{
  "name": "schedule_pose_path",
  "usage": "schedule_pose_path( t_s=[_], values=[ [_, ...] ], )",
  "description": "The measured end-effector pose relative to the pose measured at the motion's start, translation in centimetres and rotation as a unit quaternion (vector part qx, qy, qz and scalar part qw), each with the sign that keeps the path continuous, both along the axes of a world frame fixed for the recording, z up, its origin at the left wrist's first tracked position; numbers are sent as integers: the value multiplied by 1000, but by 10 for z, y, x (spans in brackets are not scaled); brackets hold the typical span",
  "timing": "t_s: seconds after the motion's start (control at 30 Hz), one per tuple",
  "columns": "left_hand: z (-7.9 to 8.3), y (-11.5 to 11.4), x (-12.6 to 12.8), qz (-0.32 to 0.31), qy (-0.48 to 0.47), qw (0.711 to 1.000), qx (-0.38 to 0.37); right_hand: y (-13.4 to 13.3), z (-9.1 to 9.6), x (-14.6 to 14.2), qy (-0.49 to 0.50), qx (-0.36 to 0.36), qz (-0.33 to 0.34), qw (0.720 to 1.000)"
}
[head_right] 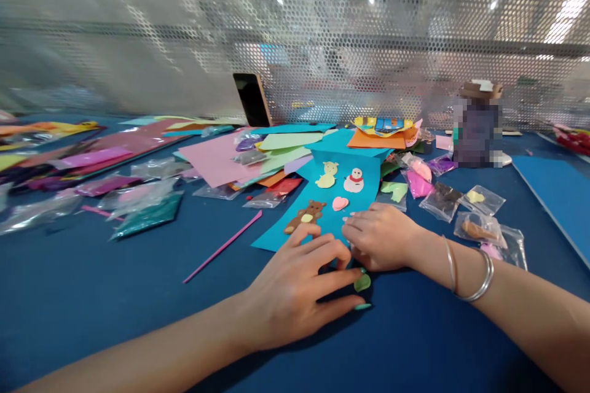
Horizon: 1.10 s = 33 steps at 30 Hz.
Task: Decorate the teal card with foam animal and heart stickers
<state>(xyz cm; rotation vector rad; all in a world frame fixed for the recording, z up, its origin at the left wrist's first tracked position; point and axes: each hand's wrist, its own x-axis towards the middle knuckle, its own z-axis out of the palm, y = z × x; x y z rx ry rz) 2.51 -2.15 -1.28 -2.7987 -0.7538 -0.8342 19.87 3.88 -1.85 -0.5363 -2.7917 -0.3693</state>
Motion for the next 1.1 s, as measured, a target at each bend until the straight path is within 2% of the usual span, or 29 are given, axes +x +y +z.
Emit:
schedule_pose_path(
  t_s=[0.2,0.43,0.8,0.9,1.1],
  values=[
    [-4,-1,4,1,16,1000,7,0,1,0,-3,2,12,1000],
    [1,-3,8,-10,23,999,44,0,1,0,2,12,18,1000],
    [-1,-2,11,-16,17,994,105,1,-2,0,-9,-1,0,1000],
    [-2,-1,11,-12,13,996,93,1,-2,0,-2,-3,3,1000],
    [-4,-1,8,-19,-1,1000,0,0,0,0,3,0,12,1000]
  ],
)
